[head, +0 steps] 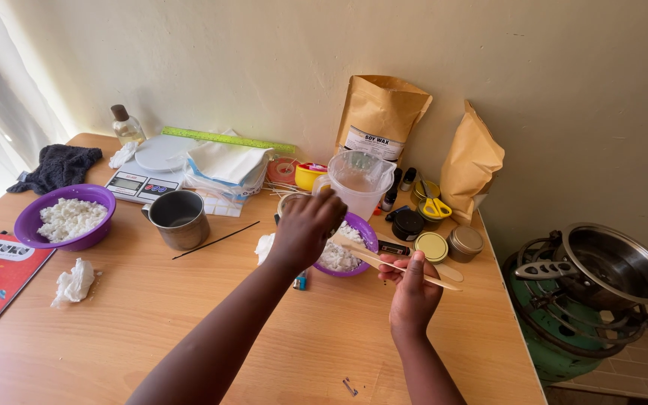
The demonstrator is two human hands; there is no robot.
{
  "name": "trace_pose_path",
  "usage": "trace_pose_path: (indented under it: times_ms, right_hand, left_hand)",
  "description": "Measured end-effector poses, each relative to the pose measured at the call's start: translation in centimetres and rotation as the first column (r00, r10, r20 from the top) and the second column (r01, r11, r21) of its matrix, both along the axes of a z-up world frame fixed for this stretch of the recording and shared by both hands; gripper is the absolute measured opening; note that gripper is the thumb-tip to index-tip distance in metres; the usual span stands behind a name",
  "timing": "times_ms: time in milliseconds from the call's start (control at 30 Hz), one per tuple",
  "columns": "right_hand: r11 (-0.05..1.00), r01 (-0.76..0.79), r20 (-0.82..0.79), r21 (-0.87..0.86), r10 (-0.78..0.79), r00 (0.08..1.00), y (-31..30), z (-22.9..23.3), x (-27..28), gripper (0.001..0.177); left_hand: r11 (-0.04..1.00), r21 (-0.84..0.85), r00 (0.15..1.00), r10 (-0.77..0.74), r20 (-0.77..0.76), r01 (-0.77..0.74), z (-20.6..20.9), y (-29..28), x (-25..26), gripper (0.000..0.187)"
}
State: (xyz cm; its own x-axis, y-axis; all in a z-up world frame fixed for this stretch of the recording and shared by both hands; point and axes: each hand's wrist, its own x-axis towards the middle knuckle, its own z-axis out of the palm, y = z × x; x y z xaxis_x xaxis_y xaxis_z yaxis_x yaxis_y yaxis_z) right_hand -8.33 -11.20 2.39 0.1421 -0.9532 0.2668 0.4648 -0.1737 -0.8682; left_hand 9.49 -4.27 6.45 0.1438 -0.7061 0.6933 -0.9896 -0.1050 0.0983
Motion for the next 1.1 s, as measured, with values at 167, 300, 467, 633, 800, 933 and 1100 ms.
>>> trace_pose_path:
  times_ms: [167,300,467,633,800,933,1100]
  right_hand:
    - [0.996,-0.037,-0.073,-0.077,0.031,0.997,-0.4,-0.7,-0.2,0.042]
    - [0.991,-0.083,-0.092,-0.105,0.073,0.993,-0.1,-1.3,0.1,0.051]
    - [0.989,-0.117,-0.101,-0.086,0.108,0.989,1.0,-1.3,0.5,0.049]
    - [0.945,-0.21,-0.255,-0.251,0.145,0.956,1.4,-1.4,-0.2,0.041]
    - [0.689,-0.306,-0.439,-0.657,-0.02,0.898,1.8,0.2,-1.0,0.023]
    - [0.558,-0.3,-0.427,-0.773,-0.109,0.898,1.7,-1.5,-0.4,0.024]
    - [0.53,-0.181,-0.275,-0.828,-0.102,0.956,0.5,-0.1,-1.6,0.048]
  left_hand:
    - [0.924,-0.23,0.864,0.165,-0.476,-0.304,0.0,3.5,-3.9,0.057]
    - [0.992,-0.102,0.721,-0.013,-0.692,-0.08,-1.6,7.0,-7.3,0.054]
    - [0.979,0.204,0.675,0.152,-0.722,-0.003,-7.1,8.5,-10.1,0.07]
    - [0.884,0.447,0.714,0.224,-0.663,0.138,-6.6,8.5,-9.1,0.108]
    - [0.993,-0.095,0.729,-0.018,-0.684,-0.066,-0.8,7.5,-7.4,0.061]
    - [0.98,-0.137,0.819,-0.194,-0.54,0.142,-2.2,4.6,-6.7,0.058]
    - [0.928,-0.364,0.818,-0.272,-0.507,0.082,-4.1,4.1,-5.5,0.011]
